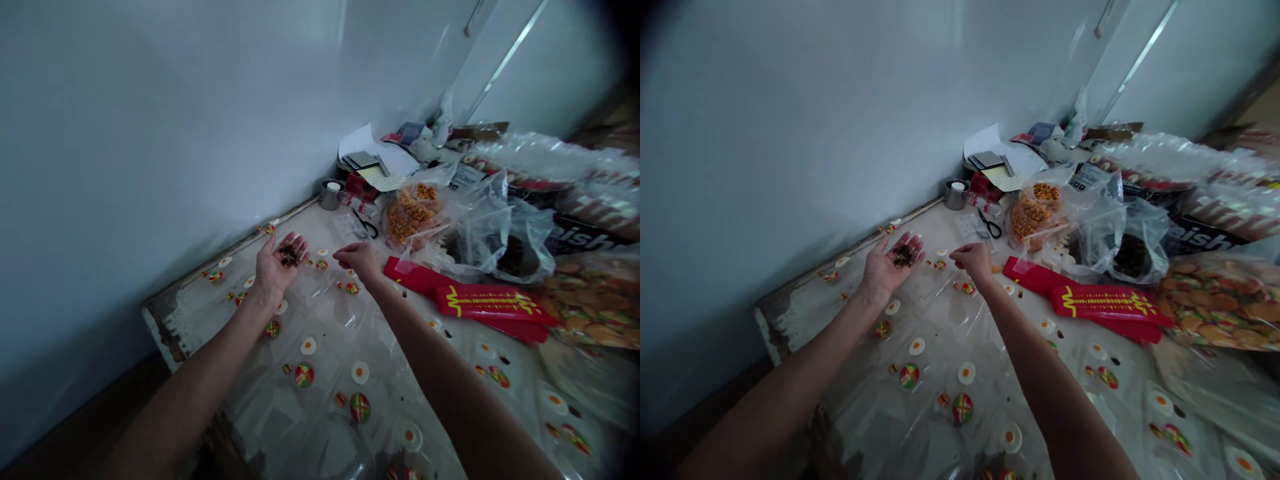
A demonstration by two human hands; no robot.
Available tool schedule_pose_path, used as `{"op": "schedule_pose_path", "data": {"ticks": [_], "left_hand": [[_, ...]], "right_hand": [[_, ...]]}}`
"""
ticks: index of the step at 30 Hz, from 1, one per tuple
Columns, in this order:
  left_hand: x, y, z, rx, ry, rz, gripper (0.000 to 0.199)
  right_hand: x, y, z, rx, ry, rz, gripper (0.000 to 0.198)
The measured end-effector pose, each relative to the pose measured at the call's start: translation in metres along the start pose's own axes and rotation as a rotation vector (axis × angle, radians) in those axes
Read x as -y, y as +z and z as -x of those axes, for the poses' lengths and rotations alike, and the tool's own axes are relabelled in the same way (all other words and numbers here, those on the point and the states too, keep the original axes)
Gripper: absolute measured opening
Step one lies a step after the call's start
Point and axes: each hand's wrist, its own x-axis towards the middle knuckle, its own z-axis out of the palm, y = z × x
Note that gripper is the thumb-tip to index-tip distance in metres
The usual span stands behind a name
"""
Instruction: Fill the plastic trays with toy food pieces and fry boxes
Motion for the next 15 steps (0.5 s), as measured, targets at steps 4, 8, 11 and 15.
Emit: {"op": "schedule_pose_path", "data": {"ticks": [4,8,11,15], "left_hand": [[-0.005,-0.004,-0.006,0.031,-0.026,-0.016,0.044],[0.000,-0.007,-0.003,0.039,-0.073,-0.028,0.050],[0.001,-0.010,0.000,0.024,-0.101,-0.047,0.056],[0.002,-0.014,0.003,0.036,-0.131,-0.057,0.060]], "right_hand": [[-0.008,0.013,-0.026,-0.025,-0.054,0.289,0.006],[-0.015,0.020,-0.027,-0.069,-0.098,0.392,0.020],[-0.009,0.020,-0.017,-0.135,-0.135,0.307,0.035],[0.023,0.028,0.005,0.007,-0.460,0.210,0.032]]}}
